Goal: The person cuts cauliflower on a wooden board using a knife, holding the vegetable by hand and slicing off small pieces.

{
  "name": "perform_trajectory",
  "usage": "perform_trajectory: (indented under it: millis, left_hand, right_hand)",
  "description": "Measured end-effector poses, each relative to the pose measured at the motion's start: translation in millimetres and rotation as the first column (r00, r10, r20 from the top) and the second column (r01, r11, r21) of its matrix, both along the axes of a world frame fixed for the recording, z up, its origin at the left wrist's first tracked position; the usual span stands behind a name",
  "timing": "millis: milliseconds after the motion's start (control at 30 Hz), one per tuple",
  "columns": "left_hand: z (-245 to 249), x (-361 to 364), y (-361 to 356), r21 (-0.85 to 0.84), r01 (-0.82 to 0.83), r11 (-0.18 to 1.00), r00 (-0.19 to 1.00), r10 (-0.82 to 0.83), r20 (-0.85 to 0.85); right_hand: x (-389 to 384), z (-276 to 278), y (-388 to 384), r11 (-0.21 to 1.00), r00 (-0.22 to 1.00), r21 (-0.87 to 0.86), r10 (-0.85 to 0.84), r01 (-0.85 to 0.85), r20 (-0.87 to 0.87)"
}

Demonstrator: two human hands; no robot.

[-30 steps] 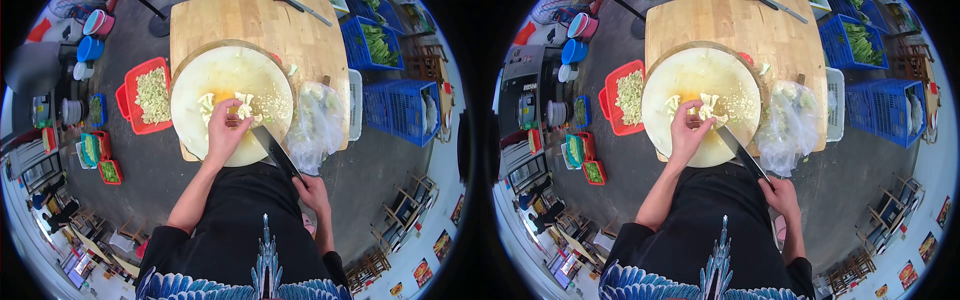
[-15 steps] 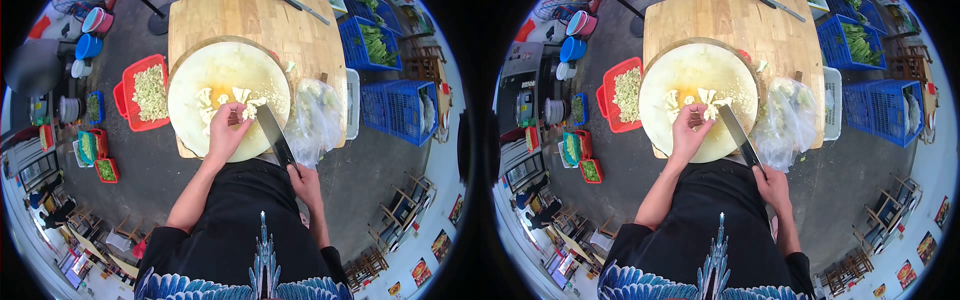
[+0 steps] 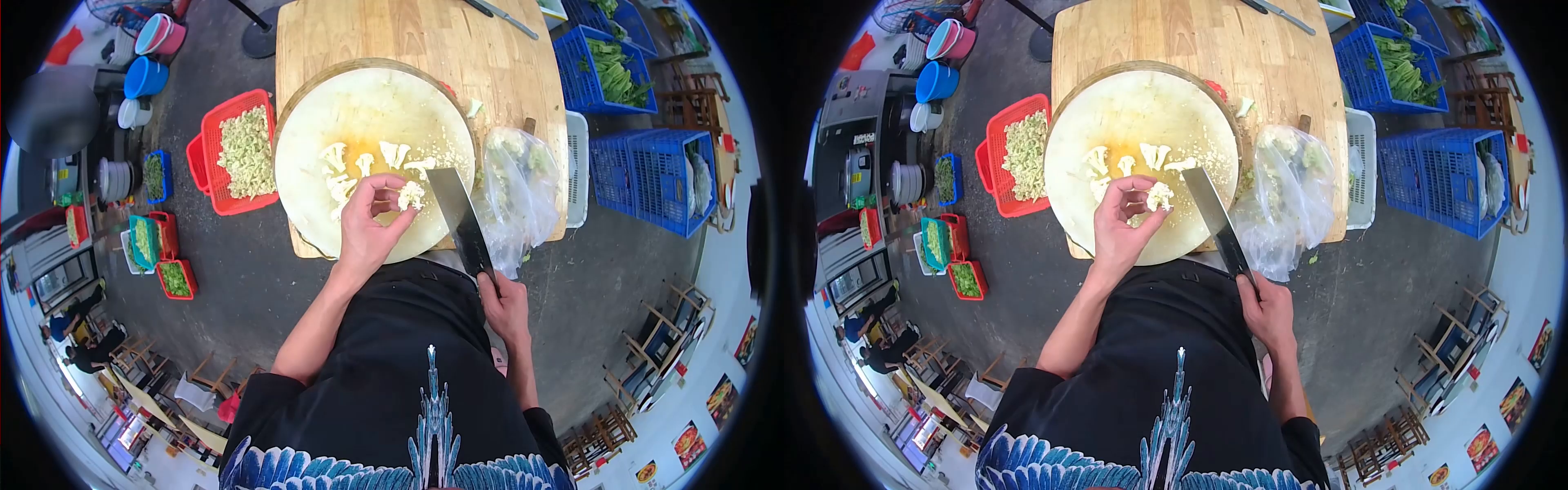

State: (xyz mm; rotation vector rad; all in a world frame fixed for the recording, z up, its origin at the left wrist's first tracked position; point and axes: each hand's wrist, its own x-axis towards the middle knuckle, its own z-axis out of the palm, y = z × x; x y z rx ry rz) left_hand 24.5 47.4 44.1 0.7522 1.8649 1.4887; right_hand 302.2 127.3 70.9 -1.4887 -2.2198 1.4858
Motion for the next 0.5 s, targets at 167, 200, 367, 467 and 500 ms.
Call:
perform_trajectory:
  millis: [167, 200, 367, 467, 500]
  left_hand:
    - [-9.0, 2.9, 11.8, -0.153, -0.012, 0.988, 0.998, 0.022, 0.065]
    - [-15.6, 2.2, 15.0, -0.184, 0.013, 0.983, 0.999, -0.004, 0.050]
    - [-36.5, 9.8, 19.7, -0.316, 0.027, 0.948, 0.972, -0.098, -0.212]
    - [-46.7, 13.4, 13.3, -0.258, 0.049, 0.965, 0.970, -0.108, -0.219]
    - [-47.1, 14.6, 13.0, -0.218, 0.051, 0.975, 0.975, -0.095, -0.198]
  right_hand:
    - [-3.4, -6.1, -3.4, 0.997, 0.998, -0.043, -0.062, 0.062, -0.009]
    - [-3.6, -11.5, -5.7, 0.993, 0.996, -0.075, -0.090, 0.089, -0.005]
    - [-5.3, -15.0, -7.0, 0.994, 0.997, -0.084, -0.077, 0.075, -0.013]
    - [-8.7, -7.6, -7.5, 0.999, 1.000, -0.039, -0.026, 0.026, -0.008]
    - [-7.3, -9.2, -7.9, 1.000, 1.000, -0.022, -0.010, 0.010, -0.001]
